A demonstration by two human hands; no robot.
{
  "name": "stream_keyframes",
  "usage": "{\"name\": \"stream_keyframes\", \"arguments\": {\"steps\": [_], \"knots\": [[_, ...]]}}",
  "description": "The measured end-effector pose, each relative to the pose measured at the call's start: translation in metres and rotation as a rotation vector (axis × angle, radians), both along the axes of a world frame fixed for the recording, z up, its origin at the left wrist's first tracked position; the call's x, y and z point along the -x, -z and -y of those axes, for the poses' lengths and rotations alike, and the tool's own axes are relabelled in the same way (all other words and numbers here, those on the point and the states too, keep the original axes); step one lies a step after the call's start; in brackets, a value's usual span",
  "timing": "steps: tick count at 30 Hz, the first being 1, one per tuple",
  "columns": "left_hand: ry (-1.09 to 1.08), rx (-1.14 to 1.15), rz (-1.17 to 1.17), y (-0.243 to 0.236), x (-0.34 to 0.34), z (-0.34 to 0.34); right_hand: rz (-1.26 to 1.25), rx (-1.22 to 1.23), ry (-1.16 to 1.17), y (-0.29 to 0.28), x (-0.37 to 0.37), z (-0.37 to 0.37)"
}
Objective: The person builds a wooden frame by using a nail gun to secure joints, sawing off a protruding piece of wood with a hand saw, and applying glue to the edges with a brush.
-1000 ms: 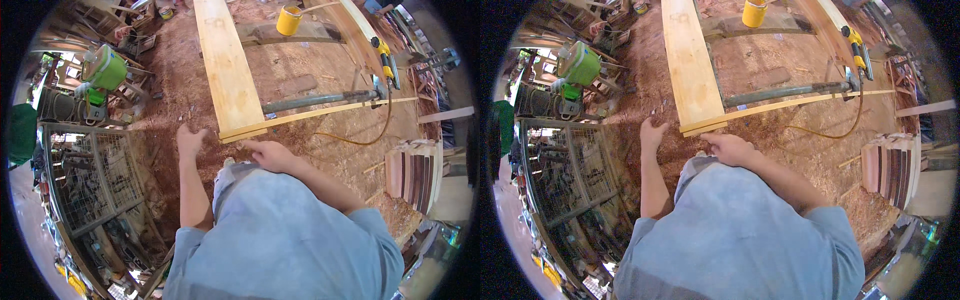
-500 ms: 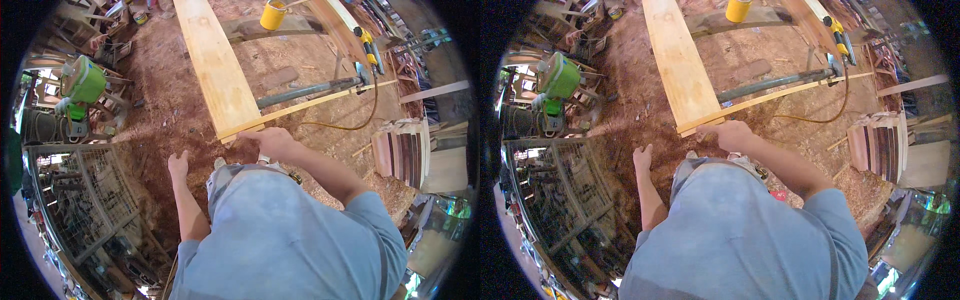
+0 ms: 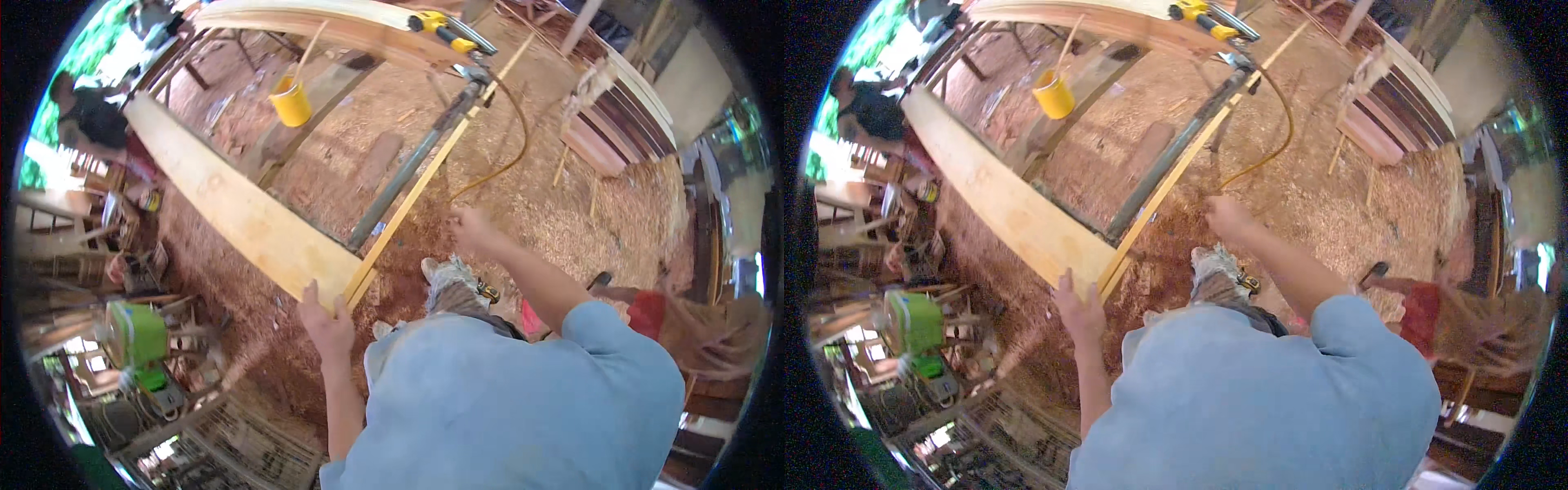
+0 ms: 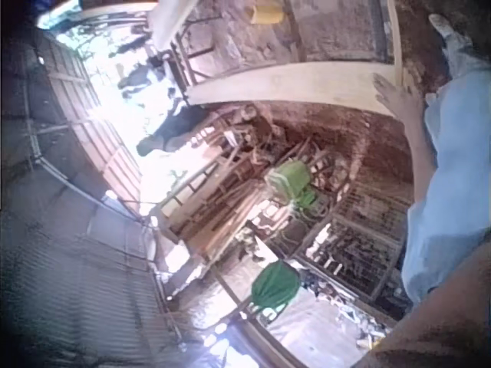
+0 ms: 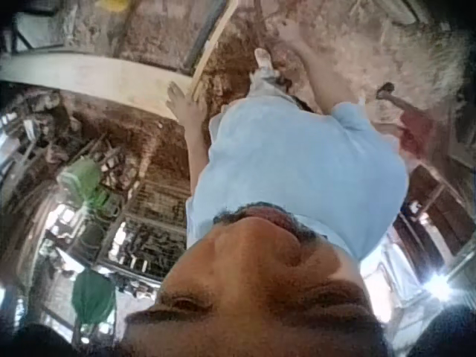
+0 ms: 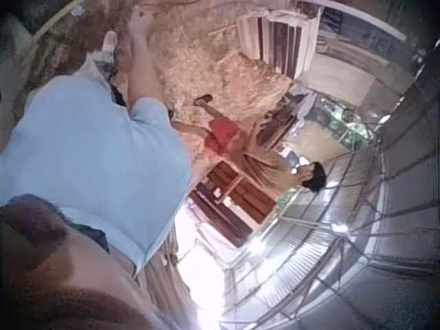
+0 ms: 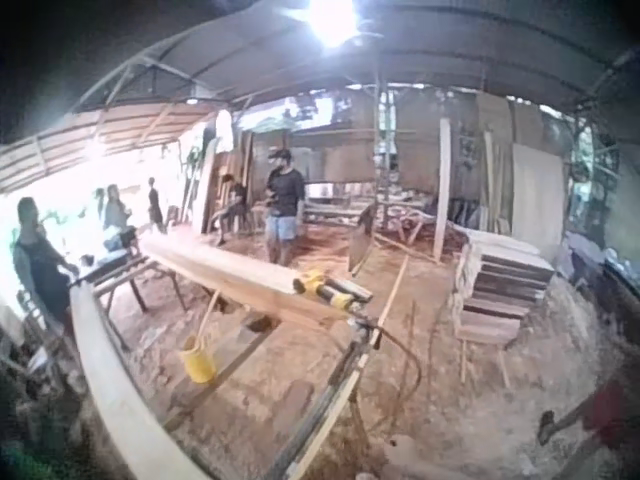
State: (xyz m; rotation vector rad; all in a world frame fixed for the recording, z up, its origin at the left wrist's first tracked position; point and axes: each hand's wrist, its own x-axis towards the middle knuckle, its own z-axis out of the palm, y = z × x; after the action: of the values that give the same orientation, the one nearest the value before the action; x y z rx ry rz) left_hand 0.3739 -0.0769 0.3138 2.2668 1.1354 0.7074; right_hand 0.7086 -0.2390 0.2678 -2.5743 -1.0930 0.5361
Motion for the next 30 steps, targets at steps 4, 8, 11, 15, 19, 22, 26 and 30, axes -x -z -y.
{"name": "stream_keyframes", "arguments": {"steps": [4,8,11,15,19,22,26,30], "knots": [[0.253,-0.166,-0.472,0.012,-0.038,0.006,-0.305,-0.402,0.516,0.022,-0.042,0.036],[0.197,-0.066,-0.5,0.021,-0.074,-0.009,-0.292,-0.718,0.755,0.015,-0.104,0.035],[-0.029,0.035,-0.52,0.022,-0.103,-0.028,-0.056,-1.155,0.752,-0.001,-0.179,0.045],[-0.237,-0.093,-0.501,0.021,-0.141,-0.058,-0.057,-1.214,0.923,-0.005,-0.307,0.07],[-0.359,-0.072,-0.603,0.016,-0.157,-0.083,-0.677,-1.124,1.038,0.032,-0.409,0.05],[-0.377,-0.036,-0.702,0.022,-0.154,-0.086,-0.771,-0.799,0.967,0.077,-0.467,0.024],[-0.67,0.022,-0.248,0.026,-0.147,-0.081,-0.861,-0.692,1.049,0.134,-0.513,-0.007],[-0.565,0.319,0.079,0.022,-0.147,-0.065,-0.534,-0.681,1.159,0.173,-0.537,-0.013]]}}
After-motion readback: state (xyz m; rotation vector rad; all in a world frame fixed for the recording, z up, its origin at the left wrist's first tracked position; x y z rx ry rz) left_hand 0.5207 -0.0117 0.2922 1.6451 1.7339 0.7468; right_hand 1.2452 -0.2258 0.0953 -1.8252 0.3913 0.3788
